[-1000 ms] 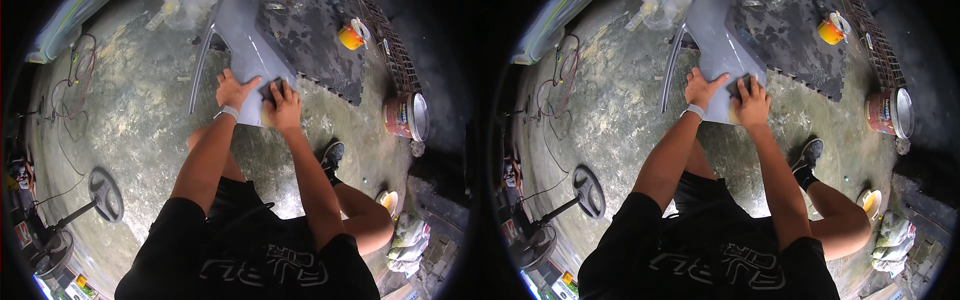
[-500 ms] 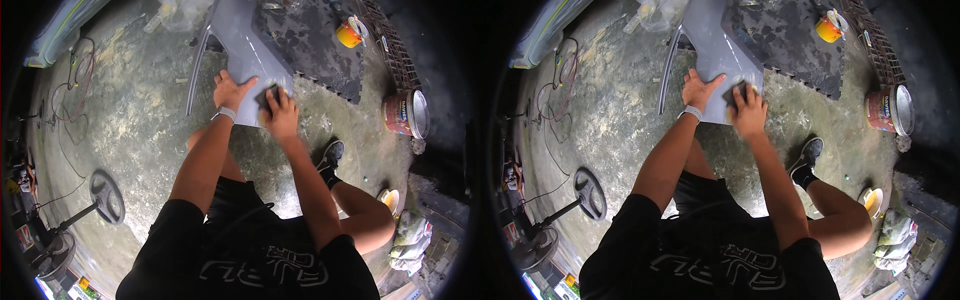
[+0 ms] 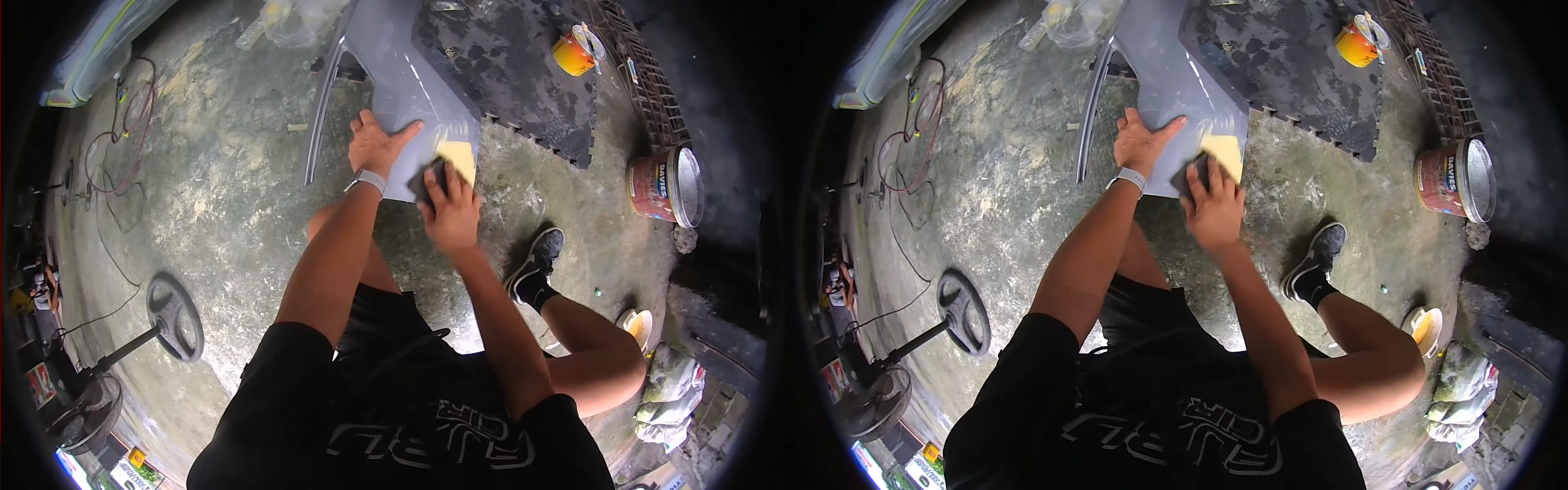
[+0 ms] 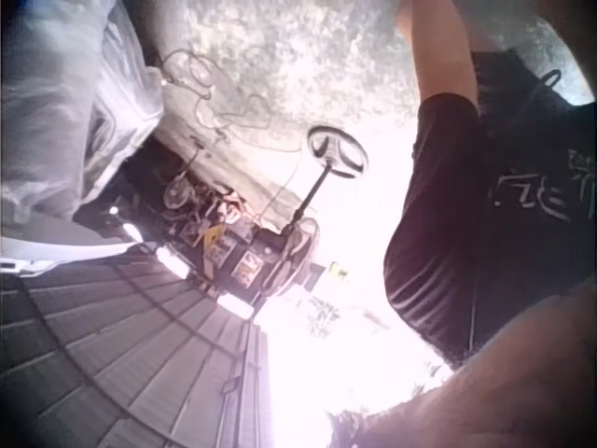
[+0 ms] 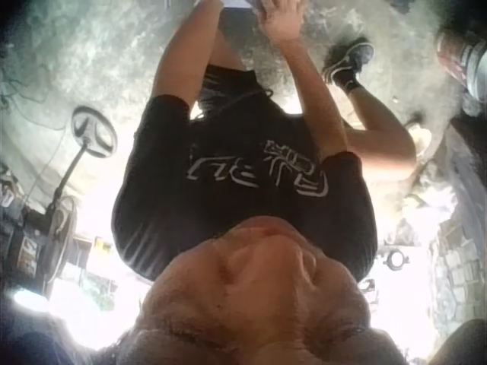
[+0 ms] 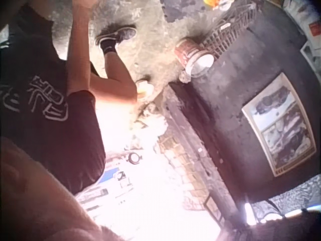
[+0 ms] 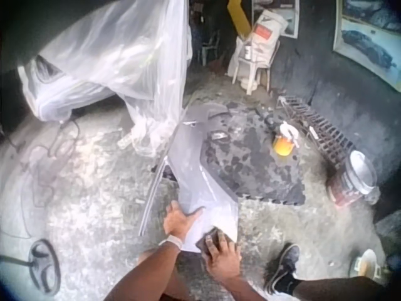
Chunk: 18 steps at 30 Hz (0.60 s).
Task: The person wraps sandpaper around a sanding block and wet sands the body filler on a car bumper panel using water from a bucket. The person then replaces the sandpaper on the block with another sheet of sandpaper.
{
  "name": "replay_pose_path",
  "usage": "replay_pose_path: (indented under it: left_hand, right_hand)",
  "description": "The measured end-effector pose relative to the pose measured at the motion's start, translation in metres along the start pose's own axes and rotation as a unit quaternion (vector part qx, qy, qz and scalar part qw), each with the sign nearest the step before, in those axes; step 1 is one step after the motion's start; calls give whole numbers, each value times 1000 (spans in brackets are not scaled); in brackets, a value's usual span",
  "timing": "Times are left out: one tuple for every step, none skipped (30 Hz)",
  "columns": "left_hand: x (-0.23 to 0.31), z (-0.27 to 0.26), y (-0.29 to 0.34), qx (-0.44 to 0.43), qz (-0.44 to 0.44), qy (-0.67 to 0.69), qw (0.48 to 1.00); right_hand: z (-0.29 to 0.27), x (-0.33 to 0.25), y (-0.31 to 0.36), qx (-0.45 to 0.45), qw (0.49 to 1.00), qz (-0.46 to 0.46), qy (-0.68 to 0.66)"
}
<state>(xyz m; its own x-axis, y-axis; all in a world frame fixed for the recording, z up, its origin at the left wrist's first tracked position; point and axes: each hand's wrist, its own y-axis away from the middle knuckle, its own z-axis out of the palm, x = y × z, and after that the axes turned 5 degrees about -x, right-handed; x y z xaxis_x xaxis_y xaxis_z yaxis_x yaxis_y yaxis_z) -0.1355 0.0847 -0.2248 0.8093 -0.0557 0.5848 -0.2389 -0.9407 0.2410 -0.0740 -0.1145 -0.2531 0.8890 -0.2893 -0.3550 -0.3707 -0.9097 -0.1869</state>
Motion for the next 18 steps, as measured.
replay_pose_path:
  left_hand:
    - [3, -2, 1, -7, -3, -3, 1000]
    - [2, -1, 0, -7, -3, -3, 1000]
    - [0, 1, 0, 3, -1, -5, 1000]
    - [-1, 1, -1, 13, 0, -8, 1000]
    - [1, 2, -2, 10, 1, -8, 1000]
    - [7, 2, 0, 8, 4, 1, 1000]
    - [10, 4, 2, 5, 7, 9, 1000]
    - [8, 5, 1, 4, 7, 8, 1000]
    - [7, 5, 0, -4, 12, 12, 1000]
    - [6, 6, -1, -12, 18, 17, 1000]
    - [3, 5, -2, -8, 16, 18, 1000]
    - [-1, 3, -2, 2, 12, 10, 1000]
    - [-2, 2, 0, 9, 8, 3, 1000]
    - [-3, 1, 1, 9, 8, 5, 1000]
    - [-3, 1, 1, 9, 9, 5, 1000]
    - [-3, 0, 0, 9, 10, 4, 1000]
    - [-1, 0, 0, 9, 12, 5, 1000]
    - [0, 1, 1, 14, 13, 5, 1000]
  right_hand:
    - [-4, -1, 11, 1, 1000, 0, 2]
    - [-5, -2, 17, -7, 1000, -16, 0]
    - [-5, -3, 18, -16, 999, -31, -2]
    - [-4, 1, 12, -15, 999, -33, -3]
    - [-4, 7, -7, -15, 999, -30, -2]
    - [-5, 18, -32, 18, 1000, -19, -2]
    - [-5, 26, -45, 51, 999, -7, -2]
    - [-3, 27, -52, 50, 999, -6, -2]
    - [-2, 28, -56, 53, 999, 3, 5]
    - [-2, 29, -57, 56, 998, 13, 14]
    - [0, 23, -46, 56, 998, 9, 13]
    - [1, 11, -21, 33, 999, 0, 5]
    - [0, 4, 0, 9, 1000, -7, 0]
    - [-1, 2, 13, 9, 1000, -8, 1]
    - [-2, 1, 23, 3, 1000, -19, -9]
    - [-2, 2, 26, -2, 999, -29, -21]
    - [-1, 6, 18, 0, 999, -29, -19]
    - [-2, 13, 1, 12, 1000, -20, -19]
